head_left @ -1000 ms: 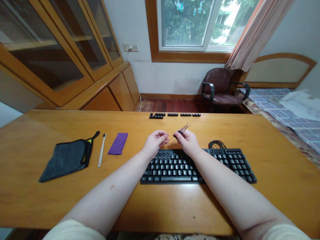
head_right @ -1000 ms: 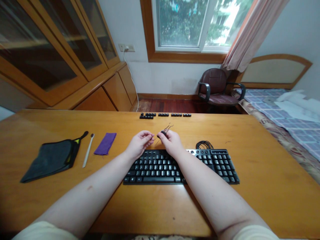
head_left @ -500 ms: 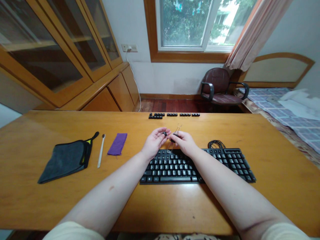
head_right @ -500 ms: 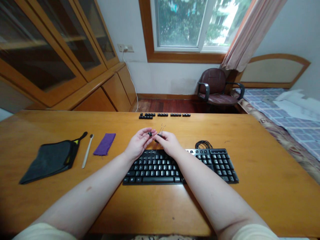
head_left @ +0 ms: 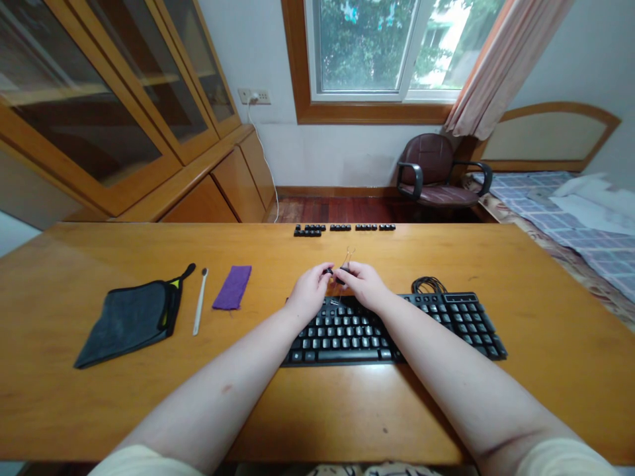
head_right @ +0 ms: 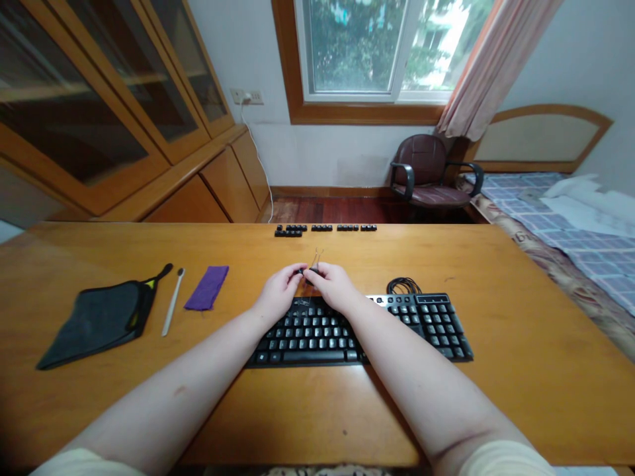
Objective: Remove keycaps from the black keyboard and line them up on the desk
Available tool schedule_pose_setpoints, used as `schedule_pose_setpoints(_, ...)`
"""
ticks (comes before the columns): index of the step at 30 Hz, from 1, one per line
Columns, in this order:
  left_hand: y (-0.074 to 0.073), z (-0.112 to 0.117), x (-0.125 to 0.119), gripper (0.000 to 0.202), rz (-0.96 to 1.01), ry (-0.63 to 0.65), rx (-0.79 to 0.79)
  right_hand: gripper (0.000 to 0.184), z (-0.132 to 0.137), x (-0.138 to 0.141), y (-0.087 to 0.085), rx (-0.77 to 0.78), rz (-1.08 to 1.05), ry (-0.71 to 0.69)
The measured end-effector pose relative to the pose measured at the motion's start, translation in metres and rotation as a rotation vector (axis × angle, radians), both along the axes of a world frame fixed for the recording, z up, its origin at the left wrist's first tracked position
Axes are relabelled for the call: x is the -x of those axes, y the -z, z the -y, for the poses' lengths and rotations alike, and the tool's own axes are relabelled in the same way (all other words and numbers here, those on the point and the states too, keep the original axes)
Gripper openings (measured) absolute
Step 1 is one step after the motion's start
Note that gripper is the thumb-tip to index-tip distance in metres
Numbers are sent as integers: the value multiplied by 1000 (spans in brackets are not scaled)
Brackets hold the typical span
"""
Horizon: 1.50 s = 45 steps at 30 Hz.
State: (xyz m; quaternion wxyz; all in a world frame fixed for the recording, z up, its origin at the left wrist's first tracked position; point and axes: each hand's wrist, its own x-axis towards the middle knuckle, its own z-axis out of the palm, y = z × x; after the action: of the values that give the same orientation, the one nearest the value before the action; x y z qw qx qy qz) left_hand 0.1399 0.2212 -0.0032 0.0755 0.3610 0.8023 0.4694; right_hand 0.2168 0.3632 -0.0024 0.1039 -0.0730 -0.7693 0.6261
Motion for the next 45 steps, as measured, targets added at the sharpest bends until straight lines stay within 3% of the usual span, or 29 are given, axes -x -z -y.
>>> schedule_pose_setpoints(8, -3, 0, 1, 19, -76, -32, -19, 32, 2, 2, -1, 20, 59, 8)
schedule_pose_setpoints(11, -14, 3, 5, 20, -87, -66, -12, 30, 3, 3, -3, 83, 34, 30)
schedule_pose_setpoints(14, -27, 1, 25, 23, -93, -76, 35, 29, 3, 4, -5, 131, -2, 94)
schedule_pose_setpoints(16, -33, -7, 46, 24, -127, -21, 124, 29, 2, 5, -6, 136, -18, 127)
schedule_pose_setpoints(20, -35, -44, 84, 24, -390, 97, 317, 28, 2, 5, -8, 146, -26, 140)
schedule_pose_setpoints(23, -29, -74, 98, 28, -462, 160, 358, 29, 1, 6, -6, 149, -35, 154)
schedule_pose_setpoints(26, -20, -90, 102, 30, -561, 220, 408, 30, 0, 7, -3, 109, -53, 188)
schedule_pose_setpoints(30, -8, -86, 109, 23, -649, 278, 496, 31, 0, 6, -3, 79, -72, 219)
schedule_pose_setpoints(35, -1, -70, 126, 17, -605, 292, 480, 31, 0, 5, -5, 65, -69, 227)
schedule_pose_setpoints(41, -8, -63, 134, 32, -599, 266, 431, 32, -2, 5, -4, 91, -80, 243)
schedule_pose_setpoints(45, -11, -62, 130, 34, -674, 296, 516, 33, -2, 4, -5, 85, -72, 240)
